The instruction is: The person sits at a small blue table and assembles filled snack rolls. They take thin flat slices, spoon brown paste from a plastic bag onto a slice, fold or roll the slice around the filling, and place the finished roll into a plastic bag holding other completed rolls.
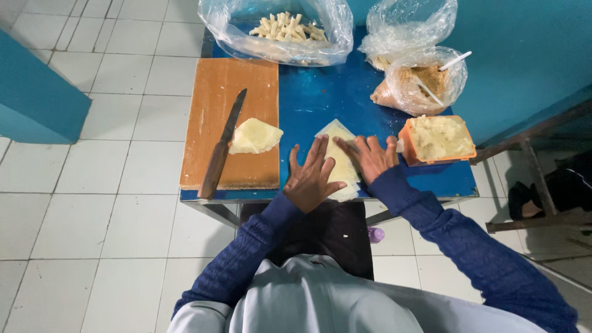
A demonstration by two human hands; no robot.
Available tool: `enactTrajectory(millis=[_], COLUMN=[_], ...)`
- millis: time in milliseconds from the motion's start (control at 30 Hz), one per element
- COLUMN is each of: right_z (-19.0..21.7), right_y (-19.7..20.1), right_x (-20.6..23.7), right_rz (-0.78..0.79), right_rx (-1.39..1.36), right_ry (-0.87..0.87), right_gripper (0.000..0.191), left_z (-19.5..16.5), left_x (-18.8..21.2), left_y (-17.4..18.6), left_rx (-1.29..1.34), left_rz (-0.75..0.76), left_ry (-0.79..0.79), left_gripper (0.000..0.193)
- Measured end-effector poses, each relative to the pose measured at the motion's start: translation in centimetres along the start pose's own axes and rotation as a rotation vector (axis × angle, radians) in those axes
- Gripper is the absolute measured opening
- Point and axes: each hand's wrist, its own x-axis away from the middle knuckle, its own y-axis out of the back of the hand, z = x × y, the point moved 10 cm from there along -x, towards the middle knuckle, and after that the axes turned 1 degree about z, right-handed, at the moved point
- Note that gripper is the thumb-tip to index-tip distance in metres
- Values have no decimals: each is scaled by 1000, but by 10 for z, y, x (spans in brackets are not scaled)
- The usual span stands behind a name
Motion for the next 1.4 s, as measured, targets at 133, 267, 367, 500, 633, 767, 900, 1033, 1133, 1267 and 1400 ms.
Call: enactTrajectory(millis=[133, 267, 367, 500, 633, 767, 900, 1033, 1133, 1267, 1400], right_z=[-5, -19, -45, -82, -135, -135, -135, -144, -154, -155, -102], right_y=[0, -3, -6, 18, 36, 4, -22, -38, -47, -25, -6], right_x=[-8, -17, -20, -2, 61, 88, 91, 88, 91, 85, 41], right_rz=[-9, -18, -22, -211, -209, -61, -42, -52, 17, -188, -380], right_rx=[-48, -69, -359, -744, -520, -314, -309, -438, -371, -560, -762], right_ry=[-7, -95, -236, -286, -359, -495, -518, -498, -567, -484, -270], right_gripper=[77, 68, 73, 77, 60, 46, 43, 41, 29, 37, 64], left_z=[3, 8, 10, 13, 22, 32, 35, 35, 34, 38, 41], left_x=[-5, -4, -2, -2, -3, -3, 0, -1, 0, 2, -3], left_y=[-1, -10, -11, -14, -27, -41, -44, -38, -36, -40, -32], left_rx=[2, -42, -68, -6, 66, 286, 324, 350, 335, 367, 365], left_rz=[-45, 7, 0, -9, 92, 218, 231, 136, 127, 192, 99], left_ry=[-28, -46, -43, -38, 2, 73, 104, 74, 64, 138, 165], left_gripper=[57, 58, 57, 59, 55, 46, 45, 54, 53, 42, 52])
